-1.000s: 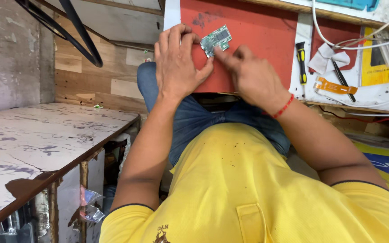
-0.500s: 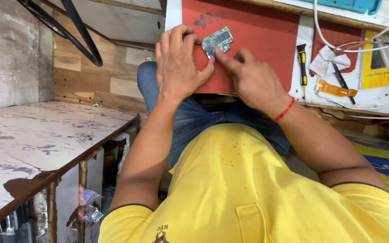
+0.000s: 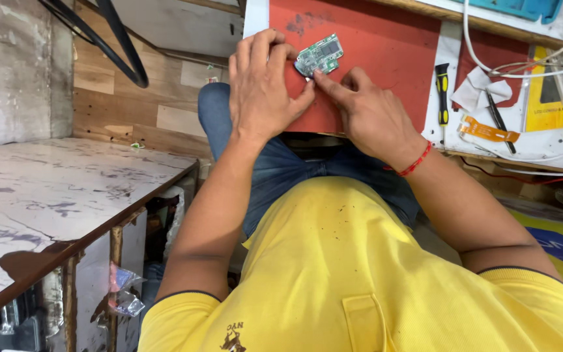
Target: The person uses a hot air gun to heat a small circuit board placed on a red mat, then scrubs the board with a toothbrush. The person continues scrubbing different areas of the board repeatedly.
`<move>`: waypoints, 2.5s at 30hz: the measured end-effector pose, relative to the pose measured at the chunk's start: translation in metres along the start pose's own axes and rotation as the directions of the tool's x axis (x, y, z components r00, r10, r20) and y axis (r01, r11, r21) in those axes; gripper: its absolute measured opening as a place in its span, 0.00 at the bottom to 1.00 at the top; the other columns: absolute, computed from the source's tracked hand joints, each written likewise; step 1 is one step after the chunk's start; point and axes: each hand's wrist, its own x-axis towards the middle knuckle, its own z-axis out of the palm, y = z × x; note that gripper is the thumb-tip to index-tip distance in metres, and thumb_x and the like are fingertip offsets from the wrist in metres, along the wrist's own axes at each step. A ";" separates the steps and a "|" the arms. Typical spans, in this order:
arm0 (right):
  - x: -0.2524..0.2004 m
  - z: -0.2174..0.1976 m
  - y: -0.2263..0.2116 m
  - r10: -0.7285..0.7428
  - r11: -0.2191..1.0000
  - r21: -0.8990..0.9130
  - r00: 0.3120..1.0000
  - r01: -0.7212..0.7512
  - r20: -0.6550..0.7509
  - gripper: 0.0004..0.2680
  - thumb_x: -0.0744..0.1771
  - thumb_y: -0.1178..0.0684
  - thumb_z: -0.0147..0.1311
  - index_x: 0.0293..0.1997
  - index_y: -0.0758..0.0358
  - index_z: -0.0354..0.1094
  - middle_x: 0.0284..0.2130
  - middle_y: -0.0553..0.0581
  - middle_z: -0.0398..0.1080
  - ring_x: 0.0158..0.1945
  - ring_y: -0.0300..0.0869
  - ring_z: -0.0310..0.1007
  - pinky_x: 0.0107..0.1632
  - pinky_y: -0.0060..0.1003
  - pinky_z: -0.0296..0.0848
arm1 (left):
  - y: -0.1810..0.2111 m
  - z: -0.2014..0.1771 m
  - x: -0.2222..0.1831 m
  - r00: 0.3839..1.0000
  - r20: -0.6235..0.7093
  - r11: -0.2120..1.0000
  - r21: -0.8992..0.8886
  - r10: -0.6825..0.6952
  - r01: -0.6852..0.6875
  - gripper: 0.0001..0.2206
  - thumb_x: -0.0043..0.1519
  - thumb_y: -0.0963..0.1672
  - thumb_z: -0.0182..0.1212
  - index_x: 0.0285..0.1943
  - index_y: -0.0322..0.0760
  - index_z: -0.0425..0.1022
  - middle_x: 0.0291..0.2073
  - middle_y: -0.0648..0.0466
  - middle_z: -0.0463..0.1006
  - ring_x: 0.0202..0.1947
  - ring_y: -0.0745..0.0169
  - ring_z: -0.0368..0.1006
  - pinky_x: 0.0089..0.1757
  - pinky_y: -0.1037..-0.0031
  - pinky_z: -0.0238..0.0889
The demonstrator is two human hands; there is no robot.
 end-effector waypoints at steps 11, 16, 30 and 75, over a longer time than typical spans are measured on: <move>0.003 -0.020 -0.029 0.056 0.997 -0.053 0.995 -0.052 0.082 0.24 0.65 0.64 0.45 0.73 0.52 0.62 0.48 0.68 0.67 0.32 0.63 0.73 0.36 0.55 0.74 | 0.000 0.003 -0.004 1.000 0.010 0.998 -0.050 -0.025 0.026 0.24 0.51 0.49 0.77 0.53 0.38 0.74 0.55 0.53 0.67 0.59 0.49 0.61 0.56 0.57 0.57; 0.002 -0.010 -0.017 0.027 0.999 -0.029 0.996 -0.025 0.089 0.23 0.66 0.61 0.46 0.72 0.51 0.62 0.47 0.66 0.68 0.33 0.62 0.74 0.35 0.54 0.74 | 0.008 -0.001 0.002 1.000 0.008 0.999 -0.043 -0.030 0.030 0.25 0.50 0.49 0.76 0.53 0.38 0.73 0.55 0.53 0.68 0.60 0.48 0.62 0.57 0.56 0.57; -0.004 -0.008 0.001 0.036 0.999 -0.002 0.999 -0.036 0.006 0.21 0.68 0.61 0.47 0.71 0.54 0.64 0.44 0.67 0.69 0.35 0.63 0.74 0.37 0.54 0.74 | 0.003 0.003 0.002 0.998 0.040 0.998 -0.013 -0.053 0.053 0.22 0.49 0.51 0.77 0.47 0.41 0.73 0.55 0.49 0.63 0.60 0.45 0.57 0.56 0.53 0.54; -0.004 -0.010 0.005 0.045 0.998 -0.046 0.999 -0.046 -0.008 0.23 0.65 0.63 0.43 0.70 0.49 0.64 0.45 0.67 0.70 0.33 0.62 0.74 0.38 0.54 0.75 | 0.015 -0.005 0.010 0.993 0.081 0.996 -0.003 -0.090 0.090 0.22 0.46 0.51 0.75 0.44 0.39 0.74 0.53 0.49 0.68 0.60 0.46 0.60 0.56 0.53 0.55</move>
